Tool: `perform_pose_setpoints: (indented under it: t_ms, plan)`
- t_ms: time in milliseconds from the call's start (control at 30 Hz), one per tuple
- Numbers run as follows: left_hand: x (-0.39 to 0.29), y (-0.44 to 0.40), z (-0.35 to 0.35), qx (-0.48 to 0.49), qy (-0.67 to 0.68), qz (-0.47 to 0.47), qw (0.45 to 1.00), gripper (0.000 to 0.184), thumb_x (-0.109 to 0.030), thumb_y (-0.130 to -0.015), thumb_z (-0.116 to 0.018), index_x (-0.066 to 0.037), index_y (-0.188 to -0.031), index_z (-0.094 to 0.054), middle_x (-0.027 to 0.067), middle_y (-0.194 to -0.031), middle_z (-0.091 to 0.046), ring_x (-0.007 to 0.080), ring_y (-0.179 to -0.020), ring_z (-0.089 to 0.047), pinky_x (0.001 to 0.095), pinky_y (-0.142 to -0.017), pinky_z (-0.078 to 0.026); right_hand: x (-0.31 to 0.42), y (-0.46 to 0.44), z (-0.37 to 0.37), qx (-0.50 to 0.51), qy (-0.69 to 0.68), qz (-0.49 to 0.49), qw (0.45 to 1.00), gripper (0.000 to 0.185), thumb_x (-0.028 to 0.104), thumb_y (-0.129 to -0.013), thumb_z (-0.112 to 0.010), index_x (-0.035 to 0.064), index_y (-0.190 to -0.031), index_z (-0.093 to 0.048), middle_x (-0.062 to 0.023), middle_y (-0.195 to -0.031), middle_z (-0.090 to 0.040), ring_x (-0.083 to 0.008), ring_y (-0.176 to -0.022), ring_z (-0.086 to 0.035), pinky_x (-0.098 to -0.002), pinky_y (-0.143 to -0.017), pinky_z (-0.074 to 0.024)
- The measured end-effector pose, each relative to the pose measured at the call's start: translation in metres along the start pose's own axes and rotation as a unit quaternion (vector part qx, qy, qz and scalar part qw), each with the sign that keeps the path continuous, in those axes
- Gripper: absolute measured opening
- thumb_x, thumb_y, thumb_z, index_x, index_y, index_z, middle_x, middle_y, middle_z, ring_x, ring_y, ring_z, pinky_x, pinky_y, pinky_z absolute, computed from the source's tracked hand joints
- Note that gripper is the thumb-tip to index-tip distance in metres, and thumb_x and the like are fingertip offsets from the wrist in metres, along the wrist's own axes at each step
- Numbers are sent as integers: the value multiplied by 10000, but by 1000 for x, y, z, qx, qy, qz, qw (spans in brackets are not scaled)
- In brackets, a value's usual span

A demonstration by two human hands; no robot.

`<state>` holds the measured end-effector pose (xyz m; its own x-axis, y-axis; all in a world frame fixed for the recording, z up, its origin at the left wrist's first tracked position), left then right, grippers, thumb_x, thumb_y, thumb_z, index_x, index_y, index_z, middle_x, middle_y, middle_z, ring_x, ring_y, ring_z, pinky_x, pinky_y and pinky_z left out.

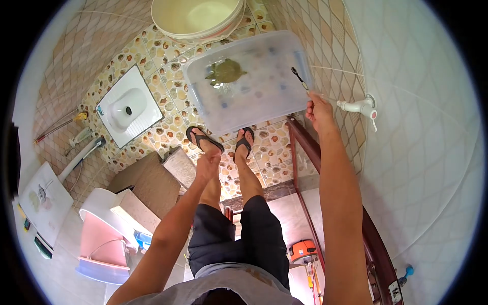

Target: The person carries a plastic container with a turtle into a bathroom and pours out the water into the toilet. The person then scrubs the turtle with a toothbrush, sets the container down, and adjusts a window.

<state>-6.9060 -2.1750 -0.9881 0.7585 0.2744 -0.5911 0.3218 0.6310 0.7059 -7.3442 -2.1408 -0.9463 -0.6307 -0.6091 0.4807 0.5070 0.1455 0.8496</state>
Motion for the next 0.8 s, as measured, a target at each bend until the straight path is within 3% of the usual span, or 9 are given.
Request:
perform_pose_setpoints:
  t_ms: [67, 133, 200, 267, 467, 800]
  plan:
    - [-7, 21, 5, 21, -10, 13, 1000, 402, -303, -874, -605, 12, -1123, -634, 212, -967, -686, 269, -933, -675, 349, -797, -512, 3, 5, -3, 3, -4, 1, 1000, 165, 251, -925, -614, 87, -937, -629, 33, -653, -525, -65, -511, -460, -231, -451, -405]
    - [-14, 40, 7, 14, 42, 2, 999, 347, -220, -851, -594, 15, -1104, -624, 217, -943, -670, 346, -862, -651, 391, -799, -510, 3, 8, -4, 7, 11, -6, 1000, 173, 269, -925, -613, 98, -942, -628, 34, -656, -528, -64, -510, -461, -233, -454, -408]
    - [-7, 52, 6, -1, 47, 15, 999, 349, -228, -848, -585, 21, -1089, -625, 203, -907, -674, 341, -854, -652, 381, -787, -508, -1, 3, -1, 3, 11, -8, 1000, 174, 277, -922, -617, 105, -942, -630, 36, -658, -528, -62, -511, -461, -233, -460, -410]
    - [2, 58, 5, 43, -6, 52, 998, 346, -234, -847, -582, 17, -1079, -636, 196, -884, -679, 328, -844, -658, 372, -766, -507, -3, 1, 3, -2, 9, -10, 1000, 175, 284, -918, -620, 111, -942, -632, 37, -660, -529, -61, -511, -461, -233, -465, -412]
    - [-4, 81, 9, 15, 32, 13, 999, 361, -236, -851, -578, 51, -1060, -642, 220, -884, -681, 317, -833, -670, 365, -743, -514, -4, 4, 8, -1, -14, 8, 1000, 162, 276, -908, -632, 115, -921, -632, 40, -686, -539, -57, -519, -472, -227, -482, -424]
    - [5, 107, 6, 38, -11, 17, 999, 329, -268, -860, -575, 17, -1005, -650, 205, -814, -673, 325, -782, -667, 391, -718, -509, -4, -2, 9, -1, -18, 12, 1000, 146, 248, -903, -643, 111, -955, -635, 38, -713, -554, -61, -553, -484, -231, -501, -431]
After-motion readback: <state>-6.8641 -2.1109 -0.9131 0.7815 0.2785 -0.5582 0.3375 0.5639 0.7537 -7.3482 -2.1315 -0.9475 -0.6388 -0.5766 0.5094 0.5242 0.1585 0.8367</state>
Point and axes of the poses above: each hand's wrist, its own y-axis away from the middle knuckle, its own z-axis out of the back of the hand, x = y × z, the point moved 5 cm from there along -y, towards the middle knuckle
